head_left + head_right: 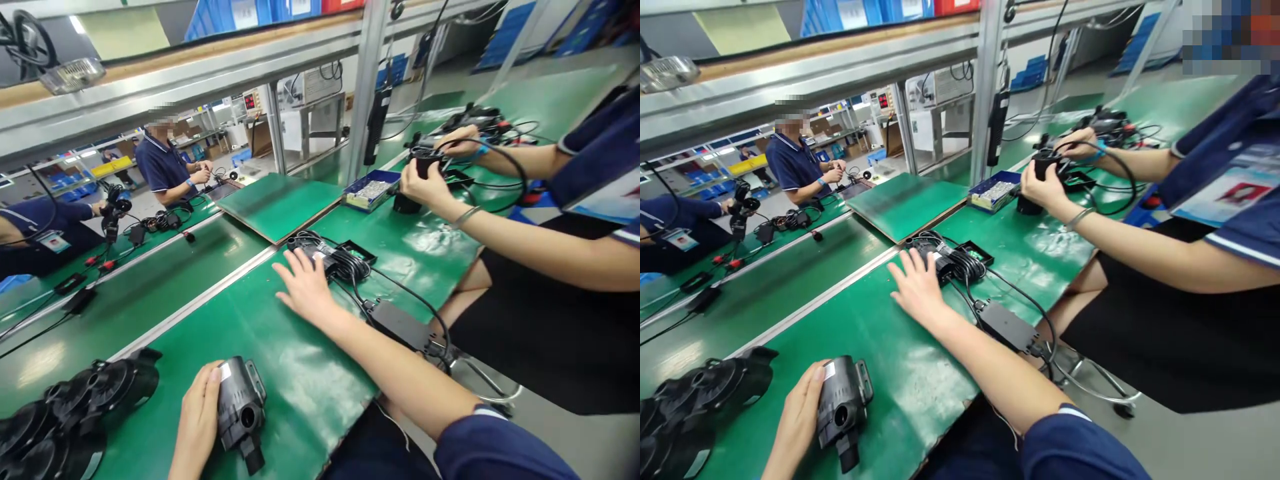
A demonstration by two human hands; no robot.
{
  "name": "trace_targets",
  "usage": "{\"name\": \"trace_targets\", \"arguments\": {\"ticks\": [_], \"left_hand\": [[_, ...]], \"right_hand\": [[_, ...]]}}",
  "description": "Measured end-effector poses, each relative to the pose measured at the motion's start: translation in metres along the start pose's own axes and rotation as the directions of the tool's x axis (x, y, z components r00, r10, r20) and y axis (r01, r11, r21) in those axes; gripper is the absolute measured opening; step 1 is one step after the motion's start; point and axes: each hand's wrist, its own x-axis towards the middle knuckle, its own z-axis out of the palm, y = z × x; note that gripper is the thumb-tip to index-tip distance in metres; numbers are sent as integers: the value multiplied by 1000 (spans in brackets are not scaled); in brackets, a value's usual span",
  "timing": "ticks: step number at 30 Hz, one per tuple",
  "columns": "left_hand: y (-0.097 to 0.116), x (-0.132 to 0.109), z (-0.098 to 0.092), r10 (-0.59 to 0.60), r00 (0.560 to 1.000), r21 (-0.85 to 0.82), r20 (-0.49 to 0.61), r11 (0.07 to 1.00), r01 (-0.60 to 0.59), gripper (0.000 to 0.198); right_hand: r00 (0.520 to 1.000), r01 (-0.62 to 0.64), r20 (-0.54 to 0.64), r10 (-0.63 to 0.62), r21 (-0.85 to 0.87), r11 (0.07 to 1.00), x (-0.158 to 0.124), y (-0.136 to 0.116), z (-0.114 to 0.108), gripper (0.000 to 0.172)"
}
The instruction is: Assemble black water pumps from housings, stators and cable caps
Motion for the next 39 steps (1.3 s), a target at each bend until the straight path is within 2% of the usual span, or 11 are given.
{"name": "trace_targets", "arguments": {"ticks": [7, 13, 16, 18, 22, 26, 29, 31, 32, 36, 39], "left_hand": [[-4, -2, 5, -33, 998, -30, -59, 999, 31, 52], [2, -1, 3, -12, 997, -29, -72, 1000, 10, 50], [3, -1, 6, -37, 989, -86, -140, 996, 25, 49], [4, -1, 10, -72, 992, -181, -107, 982, 52, 53], [8, -6, 15, -87, 996, -389, -34, 919, 67, 51], [15, -16, 12, 116, 951, -245, -286, 951, -190, 29], [18, -20, 8, 478, 727, 208, -493, 876, -436, 16], [19, -19, 4, 669, 560, 442, -488, 743, -503, 17], [19, -18, 2, 721, 533, 503, -443, 691, -519, 17], [20, -12, -7, 727, 650, 546, -222, 645, -535, 13], [19, -10, -10, 702, 662, 560, -263, 669, -488, 13]], "right_hand": [[999, 35, 45, -24, -276, 960, -11, 120, -25, 43], [993, 99, -21, -119, -418, 903, -11, 192, -45, 42], [983, 17, -153, -100, -465, 885, -13, 203, -41, 42], [982, 21, -165, -92, -390, 921, -13, 189, -31, 42], [966, 219, 149, -209, -53, 974, -11, 123, 2, 49], [898, 301, 306, -315, 94, 949, 0, 49, 40, 60], [850, 336, 356, -389, 202, 920, 15, 3, 63, 64], [821, 363, 358, -444, 274, 891, 22, -18, 74, 61], [809, 374, 353, -470, 308, 875, 24, -25, 77, 57], [779, 392, 324, -537, 416, 821, 24, -29, 81, 47], [776, 385, 314, -546, 450, 806, 22, -23, 78, 46]]}}
